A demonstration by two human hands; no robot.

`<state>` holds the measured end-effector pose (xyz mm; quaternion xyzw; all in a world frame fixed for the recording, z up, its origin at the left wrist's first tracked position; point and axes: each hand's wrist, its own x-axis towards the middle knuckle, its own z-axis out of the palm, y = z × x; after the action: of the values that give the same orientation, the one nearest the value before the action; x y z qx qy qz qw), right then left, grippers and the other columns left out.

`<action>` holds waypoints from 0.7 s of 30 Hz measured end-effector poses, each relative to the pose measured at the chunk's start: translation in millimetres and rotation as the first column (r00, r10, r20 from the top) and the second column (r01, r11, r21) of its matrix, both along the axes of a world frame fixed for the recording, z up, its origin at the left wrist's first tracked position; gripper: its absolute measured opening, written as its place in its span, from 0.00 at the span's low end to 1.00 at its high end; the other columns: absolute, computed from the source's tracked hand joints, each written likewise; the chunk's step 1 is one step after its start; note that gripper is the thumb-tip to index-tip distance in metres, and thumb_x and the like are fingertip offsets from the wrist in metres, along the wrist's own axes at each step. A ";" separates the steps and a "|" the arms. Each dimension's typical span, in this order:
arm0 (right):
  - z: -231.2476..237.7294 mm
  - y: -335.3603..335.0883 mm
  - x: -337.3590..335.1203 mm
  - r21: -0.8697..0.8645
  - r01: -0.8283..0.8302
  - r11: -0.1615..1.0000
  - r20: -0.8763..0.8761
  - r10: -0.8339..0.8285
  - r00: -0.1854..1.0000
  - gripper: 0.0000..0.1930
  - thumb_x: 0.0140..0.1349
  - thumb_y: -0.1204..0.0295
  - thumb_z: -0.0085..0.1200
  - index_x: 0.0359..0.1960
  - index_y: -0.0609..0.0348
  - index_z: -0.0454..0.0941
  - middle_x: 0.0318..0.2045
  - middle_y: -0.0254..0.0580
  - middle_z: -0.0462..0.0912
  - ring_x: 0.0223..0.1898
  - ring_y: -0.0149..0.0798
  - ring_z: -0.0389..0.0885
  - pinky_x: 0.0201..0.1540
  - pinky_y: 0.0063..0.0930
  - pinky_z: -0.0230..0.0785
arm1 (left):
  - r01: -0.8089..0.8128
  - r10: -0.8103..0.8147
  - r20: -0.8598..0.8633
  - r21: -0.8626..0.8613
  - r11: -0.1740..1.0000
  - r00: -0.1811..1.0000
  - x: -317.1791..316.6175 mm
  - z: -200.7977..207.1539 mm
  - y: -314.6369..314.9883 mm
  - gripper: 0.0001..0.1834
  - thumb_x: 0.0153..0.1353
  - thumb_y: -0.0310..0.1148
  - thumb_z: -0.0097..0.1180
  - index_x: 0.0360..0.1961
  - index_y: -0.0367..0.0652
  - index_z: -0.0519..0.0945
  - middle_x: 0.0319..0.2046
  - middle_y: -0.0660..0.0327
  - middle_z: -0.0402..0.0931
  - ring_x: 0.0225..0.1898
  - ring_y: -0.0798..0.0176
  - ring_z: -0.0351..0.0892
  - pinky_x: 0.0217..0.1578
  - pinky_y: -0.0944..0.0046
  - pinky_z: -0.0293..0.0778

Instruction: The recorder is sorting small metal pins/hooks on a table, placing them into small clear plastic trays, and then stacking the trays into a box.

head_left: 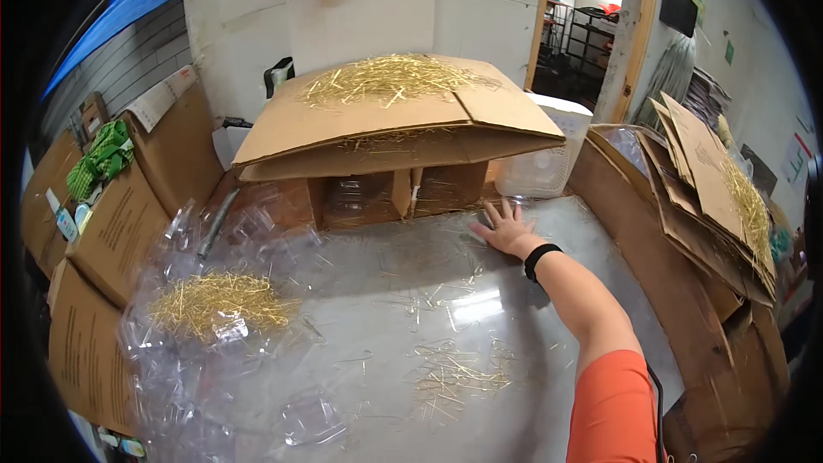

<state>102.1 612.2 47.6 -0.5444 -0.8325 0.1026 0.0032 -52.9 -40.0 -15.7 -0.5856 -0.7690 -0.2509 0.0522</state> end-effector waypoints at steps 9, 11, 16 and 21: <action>-9.4 -102.8 -63.8 -0.168 -0.270 0.948 0.069 0.285 0.956 0.48 0.67 0.29 0.35 0.81 0.41 0.46 0.82 0.51 0.36 0.81 0.64 0.31 0.73 0.79 0.23 | -0.014 0.014 0.002 -0.013 1.000 1.000 1.1 5.0 -4.9 0.28 0.60 0.38 0.66 0.57 0.32 0.77 0.57 0.44 0.77 0.63 0.39 0.73 0.67 0.37 0.64; -1.7 -137.6 -70.6 -0.194 -0.369 0.909 0.112 0.394 0.912 0.46 0.68 0.30 0.36 0.81 0.41 0.47 0.81 0.52 0.39 0.81 0.65 0.34 0.72 0.81 0.25 | 0.001 -0.001 0.004 -0.009 1.000 1.000 0.1 5.1 -4.3 0.28 0.60 0.39 0.66 0.58 0.32 0.77 0.57 0.44 0.77 0.63 0.39 0.73 0.67 0.36 0.64; 13.2 -139.4 -62.6 -0.168 -0.393 0.904 -0.082 0.384 0.920 0.45 0.69 0.32 0.36 0.81 0.43 0.49 0.81 0.53 0.44 0.80 0.64 0.36 0.74 0.77 0.32 | -0.008 0.008 -0.007 -0.009 1.000 1.000 2.5 10.7 -9.4 0.28 0.61 0.40 0.65 0.58 0.32 0.77 0.57 0.44 0.77 0.63 0.38 0.73 0.67 0.36 0.63; -13.0 -24.6 58.4 -0.039 0.065 0.997 0.016 -0.065 0.998 0.47 0.69 0.32 0.37 0.79 0.53 0.52 0.80 0.54 0.44 0.81 0.61 0.38 0.77 0.69 0.32 | 0.081 -0.082 0.007 0.016 0.997 0.997 -6.2 5.8 1.3 0.29 0.61 0.41 0.65 0.58 0.33 0.77 0.57 0.44 0.77 0.63 0.38 0.72 0.67 0.36 0.63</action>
<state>160.6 587.6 34.6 -0.5718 -0.8122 0.1149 -0.0102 -59.1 -38.7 -9.9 -0.6150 -0.7428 -0.2611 0.0433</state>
